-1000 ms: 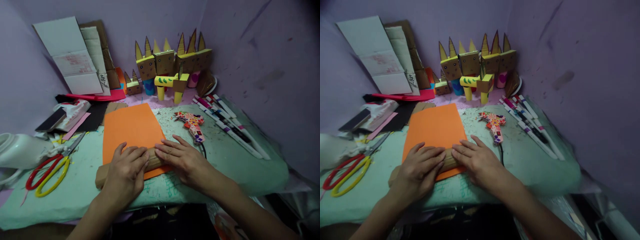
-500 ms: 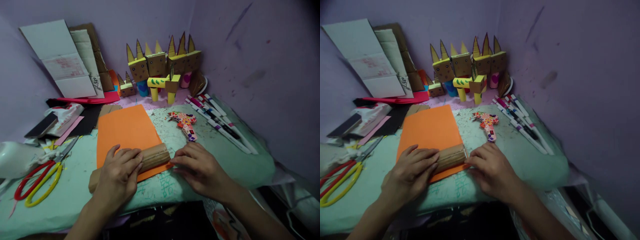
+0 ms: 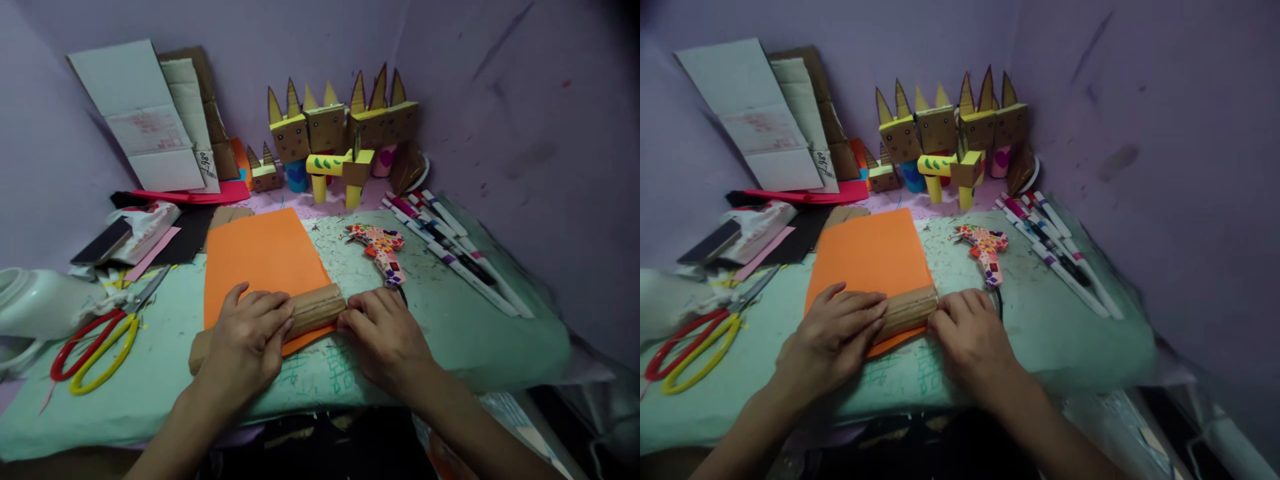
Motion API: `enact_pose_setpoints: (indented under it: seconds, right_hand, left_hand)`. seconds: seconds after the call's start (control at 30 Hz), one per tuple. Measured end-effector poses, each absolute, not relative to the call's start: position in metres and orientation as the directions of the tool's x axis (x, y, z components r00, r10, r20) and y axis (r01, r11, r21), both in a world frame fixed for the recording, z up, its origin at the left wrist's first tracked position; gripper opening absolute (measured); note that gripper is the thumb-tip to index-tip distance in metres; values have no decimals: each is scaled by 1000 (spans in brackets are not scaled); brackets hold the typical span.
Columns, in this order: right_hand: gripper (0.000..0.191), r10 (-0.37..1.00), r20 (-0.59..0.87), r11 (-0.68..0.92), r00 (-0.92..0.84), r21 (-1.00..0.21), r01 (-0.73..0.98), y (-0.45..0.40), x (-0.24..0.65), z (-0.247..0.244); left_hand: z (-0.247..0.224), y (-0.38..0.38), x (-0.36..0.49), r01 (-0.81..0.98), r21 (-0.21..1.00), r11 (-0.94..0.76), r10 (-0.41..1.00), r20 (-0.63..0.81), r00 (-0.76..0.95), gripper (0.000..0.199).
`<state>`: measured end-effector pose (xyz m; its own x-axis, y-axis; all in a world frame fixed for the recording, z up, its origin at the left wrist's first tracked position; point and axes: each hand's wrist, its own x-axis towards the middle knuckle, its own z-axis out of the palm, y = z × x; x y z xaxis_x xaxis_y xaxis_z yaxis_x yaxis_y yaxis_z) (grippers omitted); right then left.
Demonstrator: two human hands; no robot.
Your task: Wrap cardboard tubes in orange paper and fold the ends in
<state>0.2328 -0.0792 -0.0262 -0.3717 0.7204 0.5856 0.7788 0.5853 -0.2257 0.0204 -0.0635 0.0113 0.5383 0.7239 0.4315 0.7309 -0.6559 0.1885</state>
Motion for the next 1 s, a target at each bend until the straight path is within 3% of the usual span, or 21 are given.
enact_pose_setpoints:
  seconds: [0.13, 0.4, 0.7, 0.87, 1.0]
  right_hand:
    - [16, 756, 597, 556, -269, -369, 745, -82, 227, -30]
    - [12, 800, 586, 479, -129, -496, 724, -89, 219, -33]
    - [6, 960, 262, 271, -99, -779, 566, -84, 227, -35]
    - [12, 957, 246, 291, -156, -784, 549, -84, 231, -37]
    - [16, 956, 224, 293, -191, -787, 542, -82, 235, -39]
  left_hand:
    - [12, -62, 21, 722, 227, -654, 733, 425, 530, 21]
    - [13, -61, 19, 707, 318, -632, 765, 405, 501, 21]
    - [23, -60, 13, 717, 371, -590, 807, 295, 511, 20]
    - [42, -78, -43, 772, 425, -472, 870, 367, 330, 32]
    - [34, -111, -76, 834, 494, -246, 968, 162, 190, 62]
